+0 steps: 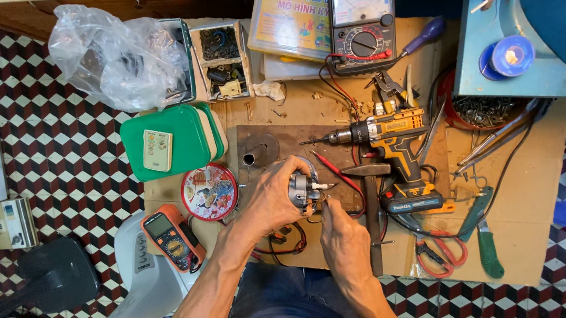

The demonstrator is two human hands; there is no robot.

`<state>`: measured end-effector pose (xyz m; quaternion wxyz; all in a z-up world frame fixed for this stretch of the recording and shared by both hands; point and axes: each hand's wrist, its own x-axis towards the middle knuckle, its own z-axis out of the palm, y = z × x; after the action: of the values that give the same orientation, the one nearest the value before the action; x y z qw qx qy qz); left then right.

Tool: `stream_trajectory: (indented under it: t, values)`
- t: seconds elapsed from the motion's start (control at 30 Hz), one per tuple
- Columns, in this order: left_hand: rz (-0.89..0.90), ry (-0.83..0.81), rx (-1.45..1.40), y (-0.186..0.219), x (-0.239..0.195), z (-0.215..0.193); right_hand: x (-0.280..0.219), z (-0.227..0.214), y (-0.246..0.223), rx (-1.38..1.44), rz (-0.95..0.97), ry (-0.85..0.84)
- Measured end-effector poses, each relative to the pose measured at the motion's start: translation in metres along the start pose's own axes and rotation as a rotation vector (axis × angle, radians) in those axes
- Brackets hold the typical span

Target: The person works on a small electric motor at a cluttered workbench. They use a hammer to tap the motor housing, then use pliers and a screwdriver to adjust internal components and wires. The person repeatedly manipulates the motor and tools throughout the clip.

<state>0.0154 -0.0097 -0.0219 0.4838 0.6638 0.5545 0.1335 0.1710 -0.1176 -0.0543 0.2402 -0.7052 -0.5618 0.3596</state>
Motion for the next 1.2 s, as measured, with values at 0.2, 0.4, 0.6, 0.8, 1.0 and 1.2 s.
stream_trajectory:
  t: [0.2,0.4,0.6,0.8,1.0,1.2]
  values:
    - [-0.021,0.008,0.018,0.005,0.003,-0.003,-0.017,-0.001,0.016,-0.033,0.003,-0.020]
    - [-0.043,-0.028,0.039,0.004,0.002,0.000,-0.021,-0.013,0.004,-0.091,0.054,-0.026]
    - [-0.051,-0.022,-0.004,-0.003,0.003,0.005,-0.021,-0.014,0.004,0.017,0.053,-0.040]
    - [0.056,-0.003,0.072,0.000,0.004,0.001,-0.018,-0.017,0.007,-0.020,0.072,-0.010]
    - [0.042,0.007,0.049,-0.001,0.003,0.002,-0.012,-0.010,0.005,0.002,0.011,0.014]
    - [0.057,0.004,0.056,-0.005,0.005,0.005,-0.011,-0.015,0.000,0.037,0.013,0.027]
